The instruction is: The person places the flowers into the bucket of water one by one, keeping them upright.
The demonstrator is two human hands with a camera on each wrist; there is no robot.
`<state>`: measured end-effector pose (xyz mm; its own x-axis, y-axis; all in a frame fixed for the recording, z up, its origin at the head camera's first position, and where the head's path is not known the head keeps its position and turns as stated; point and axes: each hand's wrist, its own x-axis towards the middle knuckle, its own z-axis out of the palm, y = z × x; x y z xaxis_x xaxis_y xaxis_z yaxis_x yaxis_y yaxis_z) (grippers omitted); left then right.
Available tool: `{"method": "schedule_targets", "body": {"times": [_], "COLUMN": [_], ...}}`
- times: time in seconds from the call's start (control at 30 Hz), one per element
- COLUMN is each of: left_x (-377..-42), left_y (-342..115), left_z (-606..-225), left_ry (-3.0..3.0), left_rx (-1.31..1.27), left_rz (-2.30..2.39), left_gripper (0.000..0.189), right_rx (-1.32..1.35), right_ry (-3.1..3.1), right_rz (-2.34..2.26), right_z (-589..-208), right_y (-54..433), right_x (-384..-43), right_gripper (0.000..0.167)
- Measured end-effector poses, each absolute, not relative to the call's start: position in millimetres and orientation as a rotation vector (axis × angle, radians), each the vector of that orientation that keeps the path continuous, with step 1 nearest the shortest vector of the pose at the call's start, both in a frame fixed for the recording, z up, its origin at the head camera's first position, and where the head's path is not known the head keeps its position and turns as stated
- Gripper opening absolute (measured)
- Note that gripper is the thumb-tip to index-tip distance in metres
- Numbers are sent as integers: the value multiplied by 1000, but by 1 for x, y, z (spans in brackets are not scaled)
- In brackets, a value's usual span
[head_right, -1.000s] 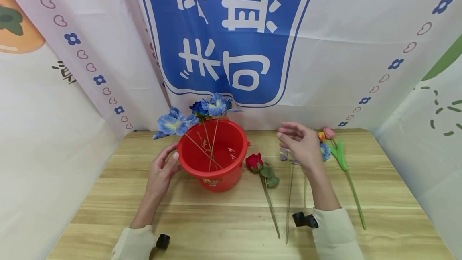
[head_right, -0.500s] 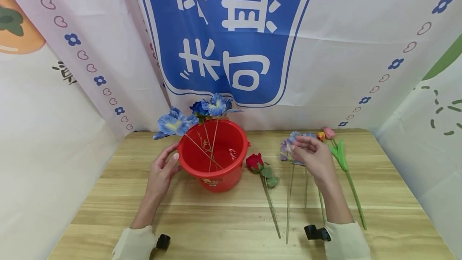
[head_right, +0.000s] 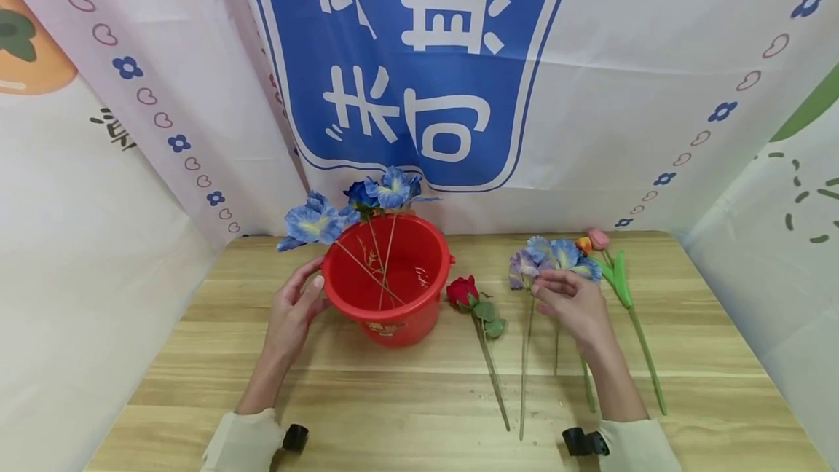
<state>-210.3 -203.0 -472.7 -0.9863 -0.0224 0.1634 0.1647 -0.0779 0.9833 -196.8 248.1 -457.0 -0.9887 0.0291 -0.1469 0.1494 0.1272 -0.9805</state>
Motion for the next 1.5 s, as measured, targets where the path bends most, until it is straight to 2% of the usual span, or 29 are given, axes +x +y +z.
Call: {"method": "schedule_targets", "body": {"times": [0.23,0.83,1.5], "left_x": [-210,-211,-210], "left_y": [-203,-203,-204], "left_z": [-472,-473,-472], "left_ry": [-2066,-2036,-2074], "left_rx": [-148,-166,-155], "left_rz": [-2195,-2218,-2202], "left_gripper": [46,46,47], "right_rx": [222,287,286], "right_ry": [2306,2073,2132], "right_rz": [-1966,-1945,-1927], "right_z": [-468,-495,-482], "right_y": [250,252,242], "right_x": [-196,-203,-198], "right_gripper": [52,63,62]}}
